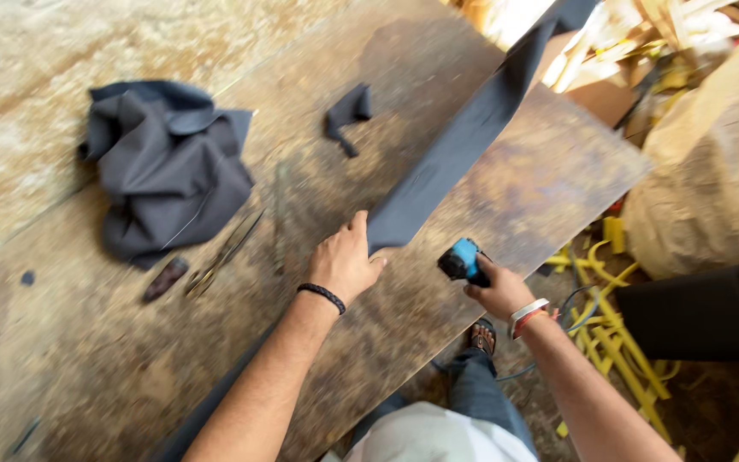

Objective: The person lays a long strip of gray fabric over a wooden frame on a workbench, folds the fabric edge over the frame, and uses a pneumatic nail gun to staple the fabric along the frame, working section by section along its length.

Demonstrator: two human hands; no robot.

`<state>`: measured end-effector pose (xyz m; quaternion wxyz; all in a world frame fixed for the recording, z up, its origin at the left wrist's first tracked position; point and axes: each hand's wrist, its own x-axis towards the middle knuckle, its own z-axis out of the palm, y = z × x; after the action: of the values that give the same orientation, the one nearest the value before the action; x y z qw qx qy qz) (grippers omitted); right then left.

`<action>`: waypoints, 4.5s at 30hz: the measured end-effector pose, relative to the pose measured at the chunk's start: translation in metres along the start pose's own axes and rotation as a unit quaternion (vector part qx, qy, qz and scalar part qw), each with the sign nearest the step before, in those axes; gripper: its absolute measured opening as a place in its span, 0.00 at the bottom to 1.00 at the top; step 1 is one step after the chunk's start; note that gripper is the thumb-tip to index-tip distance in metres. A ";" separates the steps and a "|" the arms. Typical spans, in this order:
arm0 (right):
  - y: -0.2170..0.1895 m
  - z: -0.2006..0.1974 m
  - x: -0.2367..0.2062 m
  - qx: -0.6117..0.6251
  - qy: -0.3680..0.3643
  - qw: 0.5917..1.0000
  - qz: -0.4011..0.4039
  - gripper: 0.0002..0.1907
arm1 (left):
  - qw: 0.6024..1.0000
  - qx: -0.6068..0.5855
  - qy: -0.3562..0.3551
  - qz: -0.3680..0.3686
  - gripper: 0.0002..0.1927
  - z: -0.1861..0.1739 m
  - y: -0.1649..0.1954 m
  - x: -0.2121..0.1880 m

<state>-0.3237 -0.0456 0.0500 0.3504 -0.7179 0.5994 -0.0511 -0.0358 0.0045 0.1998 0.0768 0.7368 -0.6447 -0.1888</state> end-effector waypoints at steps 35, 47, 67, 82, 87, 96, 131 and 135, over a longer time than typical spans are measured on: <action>0.012 -0.196 0.060 0.454 0.116 0.883 -0.037 0.05 | 0.887 -0.190 -0.367 0.206 0.51 0.059 -0.049 0.005; -0.003 -0.222 0.043 0.462 0.120 0.878 -0.004 0.10 | 0.815 -0.502 -0.140 0.255 0.26 0.098 0.123 0.206; -0.002 -0.205 0.076 0.463 0.033 0.871 0.162 0.09 | 0.853 -0.410 -0.043 0.322 0.13 0.086 0.133 0.215; 0.021 -0.197 0.078 0.468 -0.062 0.853 0.224 0.12 | 0.876 -0.305 0.050 0.371 0.06 0.088 0.156 0.214; -0.001 -0.208 0.069 0.519 -0.045 0.823 0.227 0.08 | 0.799 -0.544 -0.088 0.241 0.14 0.082 0.130 0.219; -0.021 -0.204 0.068 0.593 -0.001 0.778 0.207 0.08 | 0.824 -0.482 -0.053 0.292 0.14 0.093 0.127 0.218; 0.016 -0.204 0.078 0.284 -0.168 0.921 0.208 0.18 | 0.877 -0.412 -0.021 0.246 0.12 0.072 0.164 0.211; 0.009 -0.205 0.069 0.346 -0.128 0.905 0.212 0.18 | 0.814 -0.554 -0.069 0.162 0.09 0.066 0.137 0.220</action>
<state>-0.4133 -0.1984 0.1746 0.6533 -0.4078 0.6318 -0.0877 -0.1656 -0.2242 0.1482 0.4564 0.4398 -0.5446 -0.5493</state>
